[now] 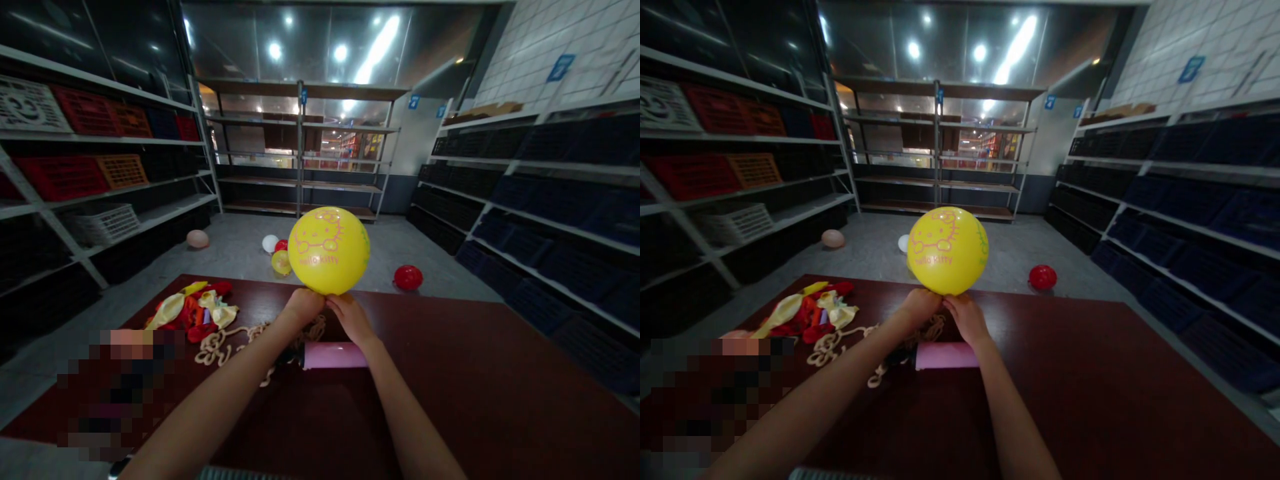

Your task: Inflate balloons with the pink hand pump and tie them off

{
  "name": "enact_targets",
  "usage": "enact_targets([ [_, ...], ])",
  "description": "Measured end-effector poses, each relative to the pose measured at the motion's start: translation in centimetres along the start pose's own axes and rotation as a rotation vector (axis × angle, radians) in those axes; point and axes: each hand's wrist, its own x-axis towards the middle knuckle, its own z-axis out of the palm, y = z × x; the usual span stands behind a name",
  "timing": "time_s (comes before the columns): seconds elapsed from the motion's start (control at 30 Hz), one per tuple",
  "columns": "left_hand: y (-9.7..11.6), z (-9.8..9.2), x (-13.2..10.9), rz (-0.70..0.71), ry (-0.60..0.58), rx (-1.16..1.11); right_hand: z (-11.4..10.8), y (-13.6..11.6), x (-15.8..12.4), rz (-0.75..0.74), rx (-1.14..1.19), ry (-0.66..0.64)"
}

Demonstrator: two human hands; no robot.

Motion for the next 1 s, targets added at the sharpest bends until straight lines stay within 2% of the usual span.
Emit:
enact_targets([
  [0.17,-0.4,-0.4,-0.4,0.093,-0.023,0.061,0.6,0.9,0.5,0.049,0.173,0.032],
  [0.27,-0.5,-1.3,-1.1,0.202,-0.054,0.02,0.5,1.1,0.6,0.06,0.299,0.032],
  [0.33,-0.6,-2.0,-1.7,0.243,0.006,-0.103,0.3,0.9,0.7,0.078,0.367,0.04],
  [0.47,-1.7,-3.4,-3.1,0.172,0.182,-0.53,0.1,0.0,0.8,0.115,0.498,0.087],
  [0.57,-3.6,-4.0,-4.1,0.101,0.251,-0.595,0.6,-0.9,0.8,0.163,0.575,0.128],
  [0.7,-5.8,-4.0,-5.3,0.107,0.105,-0.39,1.7,-2.1,0.4,0.284,0.754,0.21],
  [0.87,-6.6,-3.0,-6.2,0.07,-0.09,-0.138,2.5,-2.8,0.1,0.363,0.812,0.265],
  [0.93,-6.6,-3.0,-6.3,0.065,-0.107,-0.121,2.6,-2.8,0.0,0.363,0.81,0.266],
  [1.0,-6.3,-3.5,-6.3,0.07,-0.082,-0.205,2.8,-2.7,0.0,0.351,0.812,0.259],
])
